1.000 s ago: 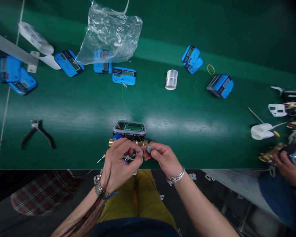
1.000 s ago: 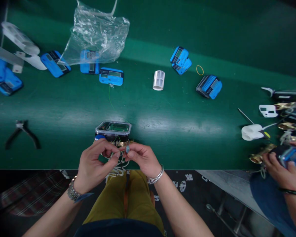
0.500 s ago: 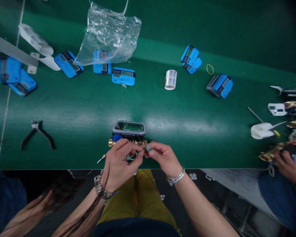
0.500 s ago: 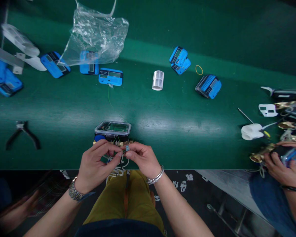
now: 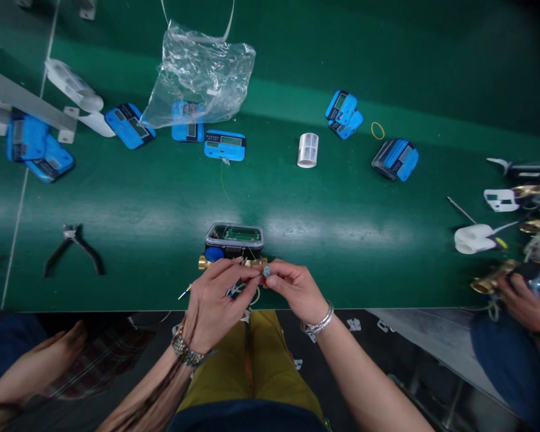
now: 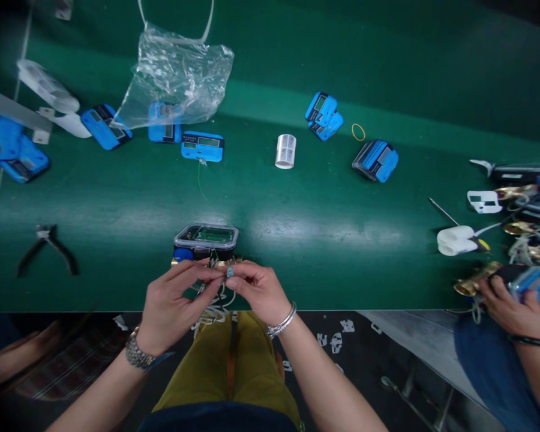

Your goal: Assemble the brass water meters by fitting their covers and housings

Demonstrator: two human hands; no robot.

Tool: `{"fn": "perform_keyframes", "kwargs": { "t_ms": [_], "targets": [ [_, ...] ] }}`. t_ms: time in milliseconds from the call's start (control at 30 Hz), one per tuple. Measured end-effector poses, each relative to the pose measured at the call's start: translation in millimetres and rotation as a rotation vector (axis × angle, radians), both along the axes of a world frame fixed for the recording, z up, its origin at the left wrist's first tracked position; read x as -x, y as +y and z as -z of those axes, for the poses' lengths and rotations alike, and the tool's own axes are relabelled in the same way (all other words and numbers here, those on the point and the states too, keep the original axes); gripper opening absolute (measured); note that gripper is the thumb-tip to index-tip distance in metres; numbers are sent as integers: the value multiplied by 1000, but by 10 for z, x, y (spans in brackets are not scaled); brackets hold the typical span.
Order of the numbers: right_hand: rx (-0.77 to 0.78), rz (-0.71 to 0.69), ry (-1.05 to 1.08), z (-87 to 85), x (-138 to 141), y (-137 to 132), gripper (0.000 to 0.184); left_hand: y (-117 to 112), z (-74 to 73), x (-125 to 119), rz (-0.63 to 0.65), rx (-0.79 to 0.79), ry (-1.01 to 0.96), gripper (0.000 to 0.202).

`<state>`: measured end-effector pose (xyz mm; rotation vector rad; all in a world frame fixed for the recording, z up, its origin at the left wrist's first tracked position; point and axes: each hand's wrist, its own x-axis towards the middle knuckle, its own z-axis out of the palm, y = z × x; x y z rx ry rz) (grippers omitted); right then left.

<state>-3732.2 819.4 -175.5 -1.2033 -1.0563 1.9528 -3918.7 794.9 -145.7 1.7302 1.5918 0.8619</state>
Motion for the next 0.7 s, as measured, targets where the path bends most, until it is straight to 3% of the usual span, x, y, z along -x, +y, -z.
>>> {"fn": "perform_keyframes", "kwargs": {
  "t_ms": [267, 500, 700],
  "targets": [
    [-18, -20, -70, 20, 36, -31, 26, -30, -26, -39, -61, 21, 16, 8],
    [52, 6, -19, 22, 49, -3, 35, -58, 33, 23, 32, 20, -3, 35],
    [63, 2, 14, -10, 24, 7, 31, -87, 39, 4, -97, 99, -53, 23]
  ]
}}
